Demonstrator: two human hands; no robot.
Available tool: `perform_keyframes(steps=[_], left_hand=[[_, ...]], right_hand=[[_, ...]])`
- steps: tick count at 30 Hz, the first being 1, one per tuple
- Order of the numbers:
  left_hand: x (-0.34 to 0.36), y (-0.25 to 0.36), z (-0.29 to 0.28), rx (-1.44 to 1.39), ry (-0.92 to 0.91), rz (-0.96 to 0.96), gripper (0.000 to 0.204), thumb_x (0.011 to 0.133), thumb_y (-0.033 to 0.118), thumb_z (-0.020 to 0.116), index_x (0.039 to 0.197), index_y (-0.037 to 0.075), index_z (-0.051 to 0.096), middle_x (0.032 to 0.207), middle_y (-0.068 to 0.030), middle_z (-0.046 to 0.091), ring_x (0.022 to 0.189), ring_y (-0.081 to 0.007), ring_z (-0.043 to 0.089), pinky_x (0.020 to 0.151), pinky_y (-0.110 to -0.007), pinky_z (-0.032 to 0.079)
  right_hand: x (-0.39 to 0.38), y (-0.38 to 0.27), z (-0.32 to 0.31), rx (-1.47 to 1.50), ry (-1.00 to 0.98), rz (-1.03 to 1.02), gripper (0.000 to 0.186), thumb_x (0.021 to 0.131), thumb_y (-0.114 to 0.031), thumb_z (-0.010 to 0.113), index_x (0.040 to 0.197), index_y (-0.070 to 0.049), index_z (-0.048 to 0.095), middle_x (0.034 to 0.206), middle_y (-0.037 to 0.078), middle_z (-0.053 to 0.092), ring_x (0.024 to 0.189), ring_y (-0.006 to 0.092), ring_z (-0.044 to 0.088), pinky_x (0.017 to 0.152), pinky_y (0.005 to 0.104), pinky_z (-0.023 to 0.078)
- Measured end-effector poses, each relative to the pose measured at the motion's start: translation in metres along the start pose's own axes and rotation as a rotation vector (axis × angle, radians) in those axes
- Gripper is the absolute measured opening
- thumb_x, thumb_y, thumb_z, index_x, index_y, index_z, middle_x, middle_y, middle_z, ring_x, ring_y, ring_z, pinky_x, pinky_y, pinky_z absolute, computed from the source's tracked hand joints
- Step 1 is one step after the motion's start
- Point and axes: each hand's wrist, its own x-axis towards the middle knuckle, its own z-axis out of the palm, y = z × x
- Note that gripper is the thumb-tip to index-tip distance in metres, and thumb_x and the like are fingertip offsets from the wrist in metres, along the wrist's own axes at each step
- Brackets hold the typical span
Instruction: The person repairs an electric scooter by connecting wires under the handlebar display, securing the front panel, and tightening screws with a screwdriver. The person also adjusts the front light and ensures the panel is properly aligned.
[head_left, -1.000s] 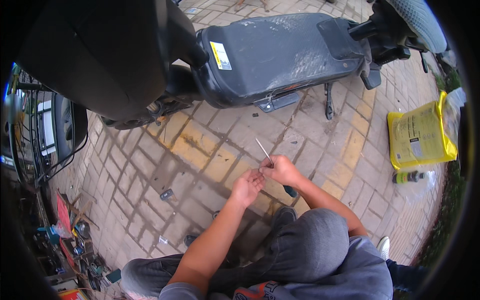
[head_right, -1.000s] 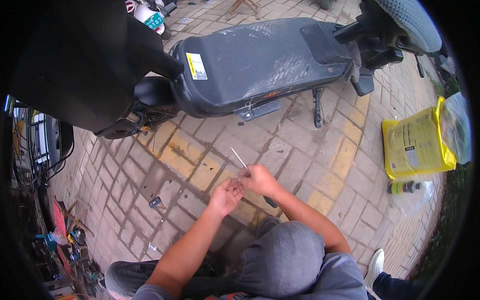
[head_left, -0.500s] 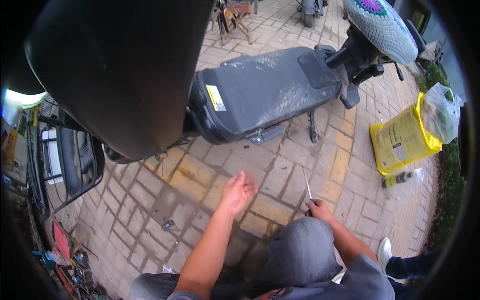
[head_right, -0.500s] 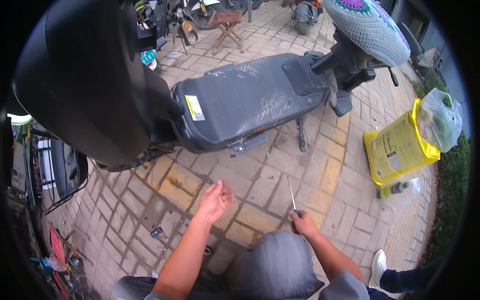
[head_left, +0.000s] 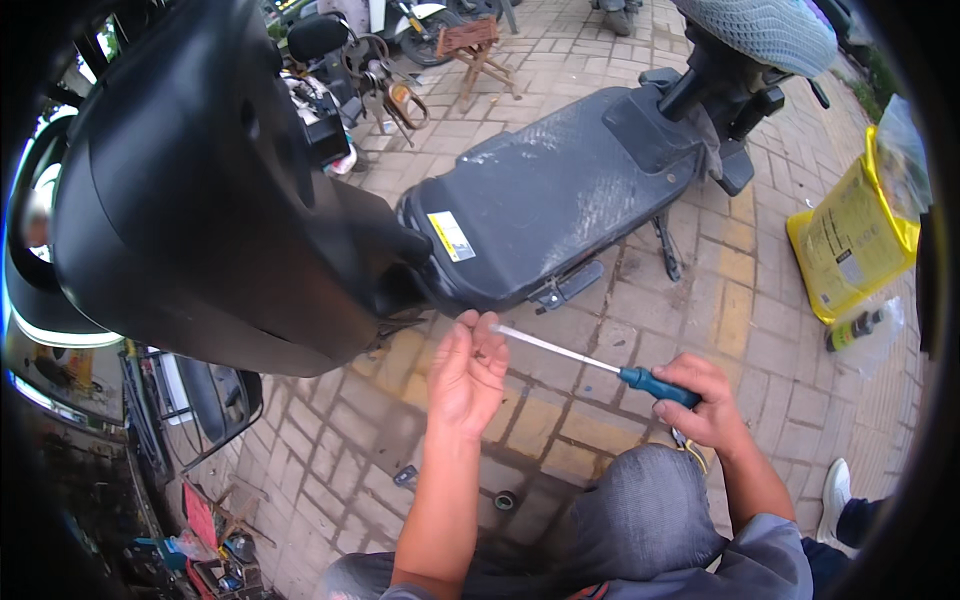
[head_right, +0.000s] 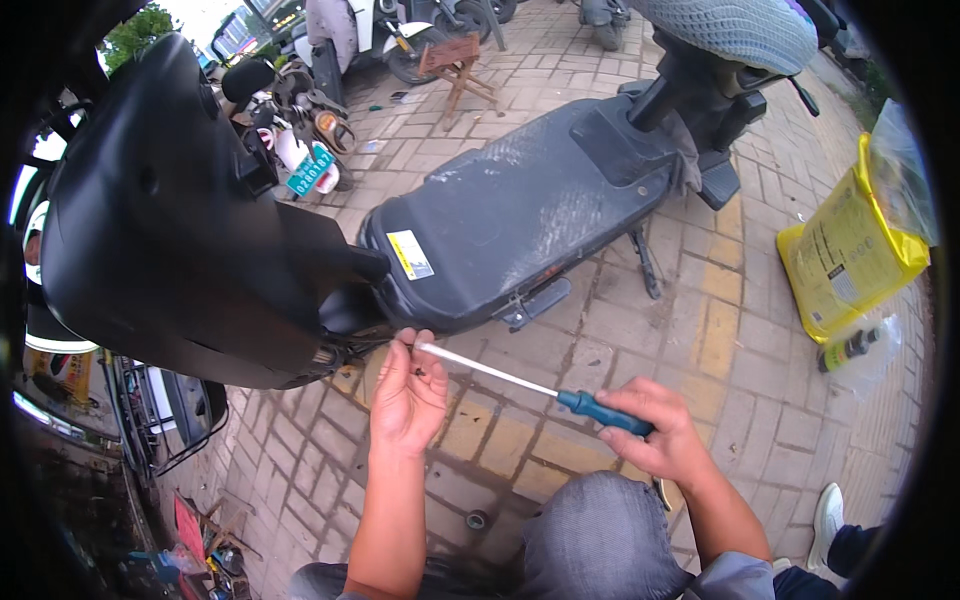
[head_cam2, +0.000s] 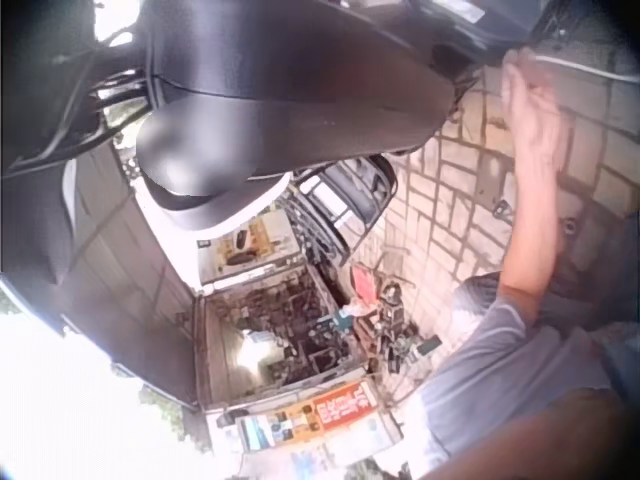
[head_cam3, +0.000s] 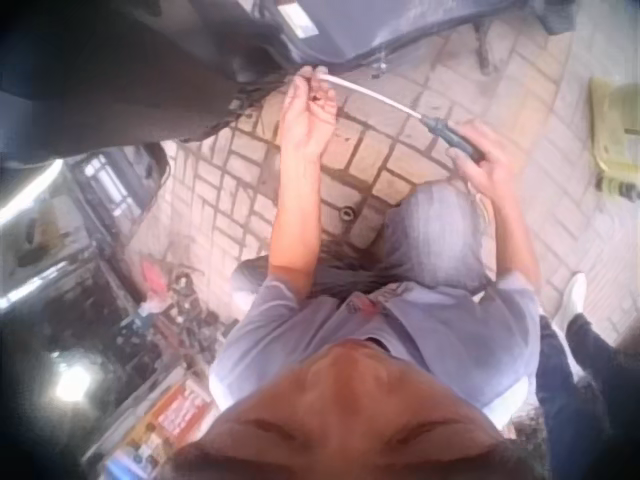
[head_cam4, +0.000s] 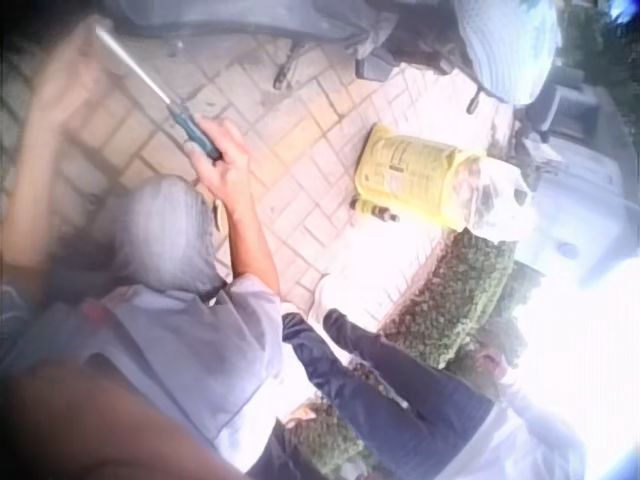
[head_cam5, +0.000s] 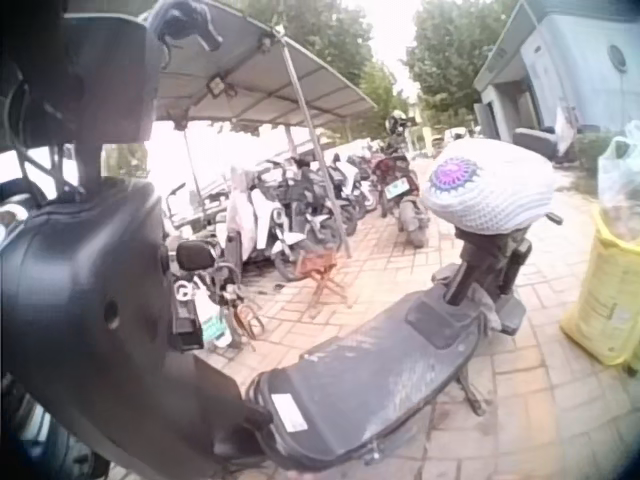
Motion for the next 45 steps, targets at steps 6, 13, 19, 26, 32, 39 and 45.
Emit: perform_keyframes(steps=[6, 13, 19, 26, 32, 39, 45], left_hand=[[-0.005, 0.014, 0.036, -0.096, -0.101, 0.004, 0.026, 0.095, 0.032, 0.054, 0.106, 0.012, 0.065, 0.1, -0.0013, 0.068, 0.062, -0.0089, 0.044, 0.058, -0.023, 0.036], [-0.006, 0.018, 0.046, -0.052, -0.114, 0.049, 0.025, 0.095, 0.032, 0.055, 0.106, 0.012, 0.064, 0.097, -0.001, 0.068, 0.06, -0.0076, 0.044, 0.056, -0.022, 0.036], [-0.008, 0.02, 0.053, 0.067, -0.08, 0.148, 0.023, 0.094, 0.03, 0.058, 0.106, 0.011, 0.065, 0.096, -0.0022, 0.067, 0.061, -0.0079, 0.045, 0.056, -0.023, 0.037], [-0.005, 0.024, 0.071, 0.11, -0.128, 0.203, 0.023, 0.094, 0.029, 0.057, 0.107, 0.011, 0.063, 0.094, -0.0025, 0.065, 0.06, -0.0086, 0.044, 0.055, -0.023, 0.037], [-0.001, 0.038, 0.071, 0.132, -0.318, 0.199, 0.024, 0.091, 0.024, 0.062, 0.106, 0.005, 0.062, 0.1, -0.0095, 0.064, 0.064, -0.01, 0.046, 0.056, -0.024, 0.037], [0.008, 0.028, 0.129, 0.108, -0.261, 0.313, 0.022, 0.094, 0.031, 0.056, 0.105, 0.013, 0.057, 0.095, 0.0004, 0.055, 0.064, -0.0077, 0.042, 0.048, -0.018, 0.035], [0.019, 0.031, 0.186, 0.186, -0.351, 0.458, 0.03, 0.096, 0.03, 0.055, 0.119, 0.011, 0.057, 0.102, -0.001, 0.056, 0.064, -0.0072, 0.04, 0.05, -0.019, 0.036]], right_hand=[[0.023, -0.009, 0.002, -0.01, -0.012, -0.091, 0.042, 0.07, -0.002, 0.075, 0.111, -0.006, 0.067, 0.082, 0.009, 0.062, 0.069, 0.0195, 0.06, 0.058, 0.0295, 0.047], [0.032, -0.012, 0.004, 0.006, 0.019, -0.133, 0.043, 0.069, -0.002, 0.076, 0.111, -0.008, 0.068, 0.081, 0.009, 0.061, 0.068, 0.0202, 0.06, 0.058, 0.0299, 0.048], [0.032, -0.032, -0.001, -0.347, 0.074, -0.23, 0.048, 0.064, -0.003, 0.077, 0.11, -0.014, 0.069, 0.083, 0.009, 0.059, 0.064, 0.0215, 0.058, 0.055, 0.0315, 0.048], [0.035, -0.042, -0.008, 0.08, -0.024, 0.028, 0.042, 0.068, -0.007, 0.078, 0.109, -0.009, 0.068, 0.086, 0.007, 0.058, 0.072, 0.0186, 0.058, 0.063, 0.0309, 0.046], [0.041, -0.041, -0.017, 0.316, -0.005, 0.067, 0.042, 0.071, -0.009, 0.08, 0.108, -0.001, 0.06, 0.1, 0.011, 0.058, 0.08, 0.018, 0.058, 0.07, 0.0288, 0.047], [0.057, -0.015, 0.01, 1.159, 0.413, 0.224, 0.042, 0.079, -0.013, 0.075, 0.111, -0.004, 0.049, 0.104, 0.014, 0.06, 0.057, 0.0153, 0.058, 0.048, 0.0261, 0.051], [0.127, -0.023, -0.004, 1.228, 0.505, 0.112, 0.033, 0.09, -0.014, 0.063, 0.118, -0.005, 0.046, 0.095, 0.01, 0.06, 0.058, 0.0111, 0.053, 0.048, 0.0263, 0.046]])
